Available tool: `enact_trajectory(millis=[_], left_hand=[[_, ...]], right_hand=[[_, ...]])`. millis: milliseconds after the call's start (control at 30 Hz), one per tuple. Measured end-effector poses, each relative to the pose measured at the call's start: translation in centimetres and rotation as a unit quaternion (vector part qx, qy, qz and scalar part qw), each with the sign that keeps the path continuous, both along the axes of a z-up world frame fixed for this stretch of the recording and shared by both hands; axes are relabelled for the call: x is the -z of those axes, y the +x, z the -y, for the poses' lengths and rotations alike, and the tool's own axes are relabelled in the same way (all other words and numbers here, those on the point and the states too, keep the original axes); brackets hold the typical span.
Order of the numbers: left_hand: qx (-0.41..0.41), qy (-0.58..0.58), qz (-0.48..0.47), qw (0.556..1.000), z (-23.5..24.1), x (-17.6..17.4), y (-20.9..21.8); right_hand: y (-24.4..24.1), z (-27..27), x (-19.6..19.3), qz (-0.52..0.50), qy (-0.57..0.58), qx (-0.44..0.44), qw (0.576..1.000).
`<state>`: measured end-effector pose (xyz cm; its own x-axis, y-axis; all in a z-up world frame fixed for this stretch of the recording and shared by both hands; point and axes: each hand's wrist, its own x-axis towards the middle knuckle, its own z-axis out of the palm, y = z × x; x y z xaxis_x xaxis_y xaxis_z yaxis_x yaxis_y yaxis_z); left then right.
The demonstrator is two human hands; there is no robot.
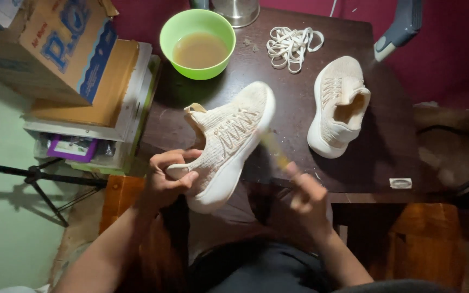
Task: The person scrubs a white sneaker with a toothbrush, focusing on the sole and upper fabric. The shoe is rotated to clean different areas, and the laces are removed and placed on the table. A green bowl with liquid is visible nearby.
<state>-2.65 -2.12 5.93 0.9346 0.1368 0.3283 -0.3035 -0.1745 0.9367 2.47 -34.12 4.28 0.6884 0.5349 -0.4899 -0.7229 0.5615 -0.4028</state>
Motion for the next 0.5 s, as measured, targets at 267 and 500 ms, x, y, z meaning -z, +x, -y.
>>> enact_trajectory(millis=[267, 500], left_hand=[[0.026, -0.015, -0.005, 1.000, 0.6, -0.8, -0.2], [0.032, -0.030, -0.013, 0.999, 0.1, 0.1, 0.4]], right_hand=[[1.3, 2.2, 1.7, 0.786, -0.374, 0.063, 0.488], [-2.8, 1.4, 0.0, 0.761, -0.325, -0.019, 0.561]])
